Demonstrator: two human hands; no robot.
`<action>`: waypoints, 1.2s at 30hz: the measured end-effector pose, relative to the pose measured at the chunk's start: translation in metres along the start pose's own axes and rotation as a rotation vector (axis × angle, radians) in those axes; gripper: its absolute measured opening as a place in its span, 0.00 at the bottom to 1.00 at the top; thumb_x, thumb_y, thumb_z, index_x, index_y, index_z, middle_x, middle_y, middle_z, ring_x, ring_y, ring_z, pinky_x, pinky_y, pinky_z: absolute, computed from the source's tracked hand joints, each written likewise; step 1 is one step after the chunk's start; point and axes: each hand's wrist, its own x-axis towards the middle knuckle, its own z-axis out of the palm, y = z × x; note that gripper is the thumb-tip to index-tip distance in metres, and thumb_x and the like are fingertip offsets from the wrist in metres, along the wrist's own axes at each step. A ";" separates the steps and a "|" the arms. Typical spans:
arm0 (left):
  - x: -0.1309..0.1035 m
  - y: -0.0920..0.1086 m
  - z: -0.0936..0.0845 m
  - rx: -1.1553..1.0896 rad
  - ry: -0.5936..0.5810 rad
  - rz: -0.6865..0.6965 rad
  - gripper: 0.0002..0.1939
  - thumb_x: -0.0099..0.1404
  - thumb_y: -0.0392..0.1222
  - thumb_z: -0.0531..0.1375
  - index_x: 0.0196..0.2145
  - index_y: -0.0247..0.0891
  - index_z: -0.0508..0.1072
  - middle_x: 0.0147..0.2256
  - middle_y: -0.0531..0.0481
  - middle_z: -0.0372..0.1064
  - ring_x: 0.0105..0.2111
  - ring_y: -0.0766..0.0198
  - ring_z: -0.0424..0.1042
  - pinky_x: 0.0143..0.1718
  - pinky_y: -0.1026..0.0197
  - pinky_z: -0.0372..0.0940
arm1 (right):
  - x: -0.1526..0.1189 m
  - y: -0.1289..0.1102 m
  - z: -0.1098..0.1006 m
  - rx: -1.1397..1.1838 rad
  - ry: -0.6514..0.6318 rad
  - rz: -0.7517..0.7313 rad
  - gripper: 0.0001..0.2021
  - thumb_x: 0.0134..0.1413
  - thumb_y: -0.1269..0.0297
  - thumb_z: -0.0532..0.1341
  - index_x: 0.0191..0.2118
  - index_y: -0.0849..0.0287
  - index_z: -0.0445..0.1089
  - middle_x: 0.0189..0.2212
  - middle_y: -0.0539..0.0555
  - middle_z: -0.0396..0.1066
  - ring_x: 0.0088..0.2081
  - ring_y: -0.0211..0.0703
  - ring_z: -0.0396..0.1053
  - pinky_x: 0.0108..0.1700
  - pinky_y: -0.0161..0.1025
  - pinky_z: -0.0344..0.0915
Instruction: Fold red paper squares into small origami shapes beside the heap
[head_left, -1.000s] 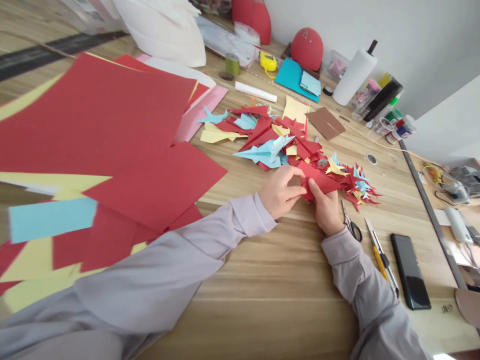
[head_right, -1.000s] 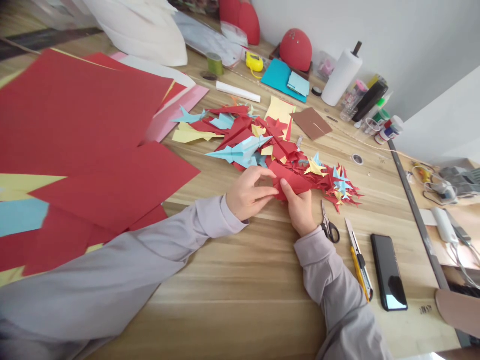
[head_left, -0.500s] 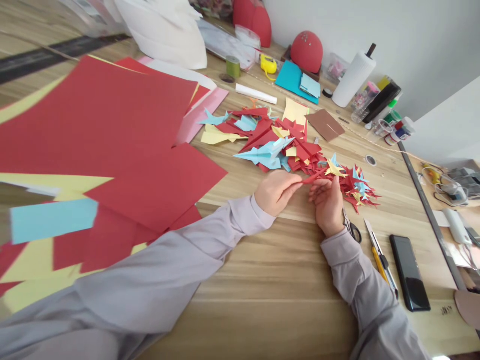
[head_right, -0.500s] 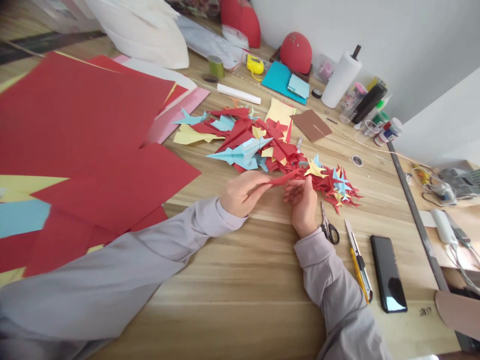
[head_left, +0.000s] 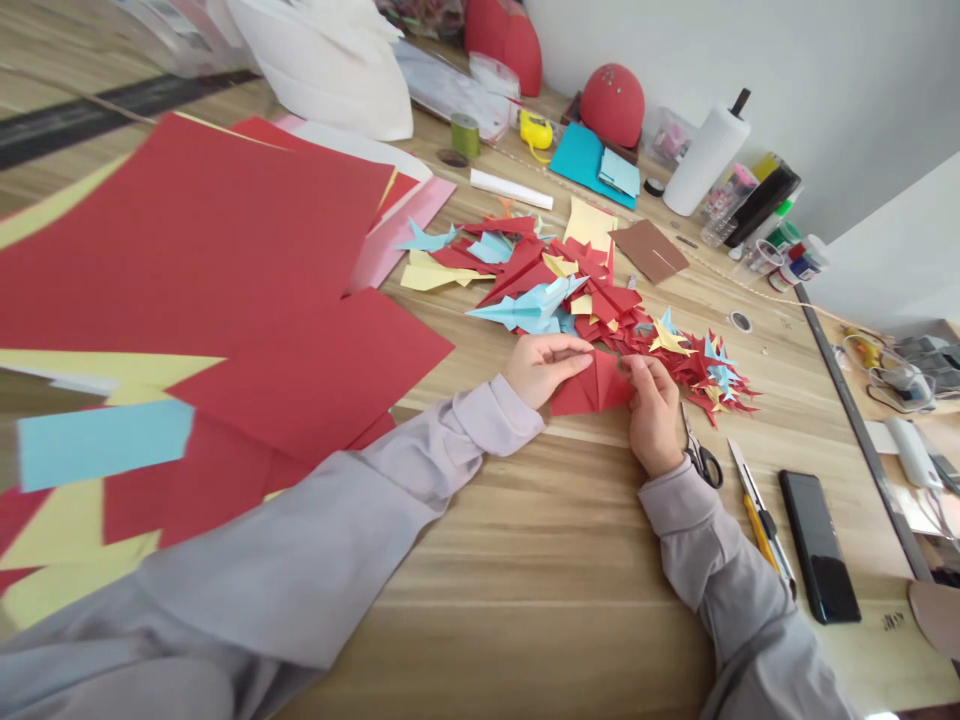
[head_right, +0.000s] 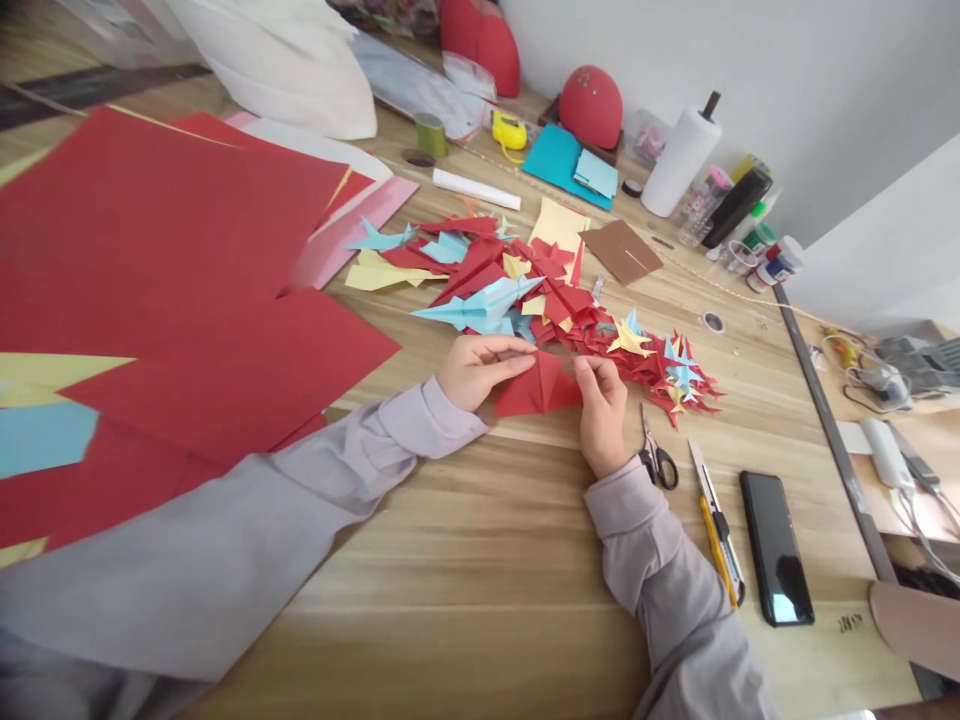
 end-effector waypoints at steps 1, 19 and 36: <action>0.000 0.000 0.000 0.013 -0.007 0.007 0.13 0.47 0.44 0.66 0.29 0.33 0.77 0.27 0.48 0.75 0.31 0.60 0.73 0.37 0.58 0.68 | -0.001 -0.001 0.000 0.007 -0.001 -0.018 0.14 0.52 0.51 0.58 0.31 0.58 0.68 0.29 0.49 0.67 0.33 0.37 0.63 0.36 0.34 0.61; 0.002 -0.006 0.000 -0.010 -0.026 -0.011 0.09 0.42 0.36 0.69 0.24 0.32 0.76 0.23 0.47 0.75 0.25 0.63 0.73 0.31 0.61 0.70 | -0.003 0.001 0.002 0.068 -0.148 -0.018 0.08 0.47 0.60 0.64 0.26 0.58 0.68 0.21 0.45 0.64 0.25 0.34 0.59 0.29 0.33 0.56; 0.003 -0.005 -0.002 0.140 -0.039 0.114 0.04 0.46 0.37 0.67 0.21 0.34 0.76 0.18 0.51 0.71 0.18 0.70 0.65 0.21 0.66 0.60 | -0.004 -0.002 0.002 -0.094 -0.171 -0.041 0.10 0.49 0.58 0.62 0.26 0.59 0.70 0.22 0.47 0.67 0.25 0.35 0.60 0.28 0.34 0.58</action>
